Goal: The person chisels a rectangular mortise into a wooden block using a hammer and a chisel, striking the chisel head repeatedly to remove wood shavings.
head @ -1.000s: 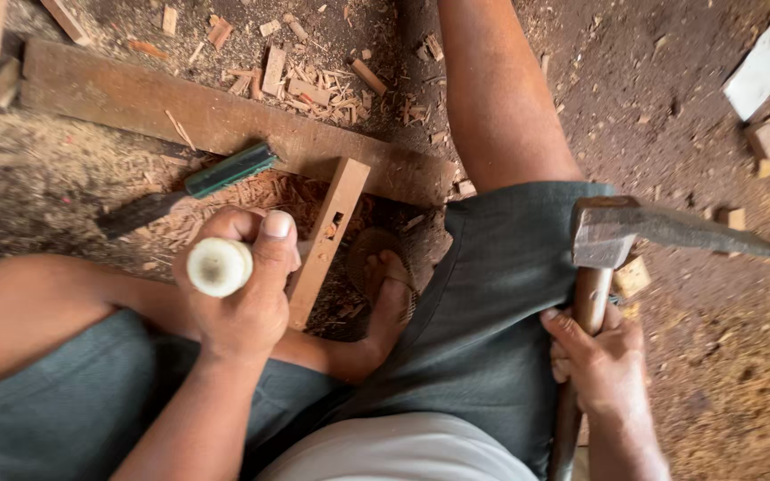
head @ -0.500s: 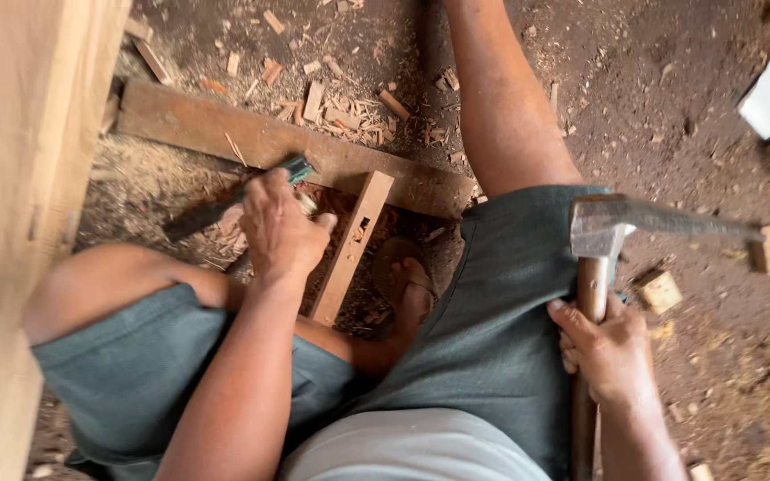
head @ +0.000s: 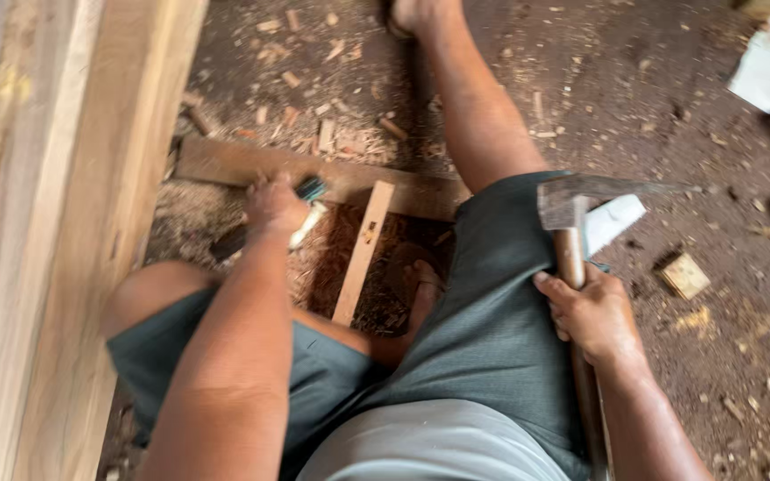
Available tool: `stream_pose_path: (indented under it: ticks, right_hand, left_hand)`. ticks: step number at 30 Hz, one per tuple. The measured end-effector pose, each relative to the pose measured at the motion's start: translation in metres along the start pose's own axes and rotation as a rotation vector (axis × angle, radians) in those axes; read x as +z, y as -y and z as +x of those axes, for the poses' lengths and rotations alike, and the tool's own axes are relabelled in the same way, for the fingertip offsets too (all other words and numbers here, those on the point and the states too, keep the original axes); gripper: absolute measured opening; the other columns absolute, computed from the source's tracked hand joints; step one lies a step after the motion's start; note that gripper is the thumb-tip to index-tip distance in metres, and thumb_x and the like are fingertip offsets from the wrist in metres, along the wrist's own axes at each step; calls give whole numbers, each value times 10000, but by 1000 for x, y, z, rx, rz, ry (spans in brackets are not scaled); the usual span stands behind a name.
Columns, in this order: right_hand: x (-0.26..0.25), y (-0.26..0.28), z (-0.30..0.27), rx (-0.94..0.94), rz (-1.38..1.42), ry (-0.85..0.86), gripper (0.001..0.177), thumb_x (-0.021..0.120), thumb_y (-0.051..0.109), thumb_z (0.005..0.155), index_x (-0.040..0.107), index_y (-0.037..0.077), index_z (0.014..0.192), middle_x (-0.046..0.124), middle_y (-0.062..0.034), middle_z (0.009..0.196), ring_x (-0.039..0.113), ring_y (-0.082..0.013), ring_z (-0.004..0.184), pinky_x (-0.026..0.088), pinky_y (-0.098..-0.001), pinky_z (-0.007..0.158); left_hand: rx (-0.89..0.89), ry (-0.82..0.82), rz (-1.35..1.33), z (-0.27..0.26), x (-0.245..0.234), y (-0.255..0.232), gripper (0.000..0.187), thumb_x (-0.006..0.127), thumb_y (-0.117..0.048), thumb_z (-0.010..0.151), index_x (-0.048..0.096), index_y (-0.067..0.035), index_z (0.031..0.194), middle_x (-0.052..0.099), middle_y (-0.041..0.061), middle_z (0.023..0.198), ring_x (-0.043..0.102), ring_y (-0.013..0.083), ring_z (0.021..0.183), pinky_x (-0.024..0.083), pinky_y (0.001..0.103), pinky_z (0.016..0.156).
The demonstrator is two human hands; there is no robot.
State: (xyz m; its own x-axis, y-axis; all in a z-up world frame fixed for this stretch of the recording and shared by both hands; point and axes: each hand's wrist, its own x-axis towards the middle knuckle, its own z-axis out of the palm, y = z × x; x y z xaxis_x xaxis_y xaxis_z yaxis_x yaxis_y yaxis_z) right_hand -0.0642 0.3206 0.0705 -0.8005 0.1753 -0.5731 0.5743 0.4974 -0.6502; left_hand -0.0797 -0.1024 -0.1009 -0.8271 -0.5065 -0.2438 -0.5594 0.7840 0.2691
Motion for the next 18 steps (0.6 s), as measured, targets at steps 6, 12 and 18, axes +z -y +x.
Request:
stream_pose_path:
  ticks: [6,12,18]
  right_hand:
    - [1,13,-4,-25,-157,32,299,778,245,882,620,-9,866,550,-54,576,511,-149,423,414,-338,384]
    - [3,20,-9,-5,-137,38,274,778,243,881,636,12,919,540,-45,579,491,-142,423,402,-333,385]
    - [4,16,-13,-40,-191,19,286,772,253,895,634,5,928,548,-36,583,504,-131,428,413,-315,389]
  left_hand:
    - [113,218,174,12,31,9,622,783,-268,841,507,-104,1374,465,169,1471,402,396,1387,336,571,1111]
    - [163,98,-442,-2,-29,-23,399,738,-286,965,542,-61,1230,629,167,1156,628,309,1059,491,542,933]
    - [780,-175,-984,-70,-90,-50,205,740,-180,1056,642,-82,905,680,66,804,700,190,724,604,348,641]
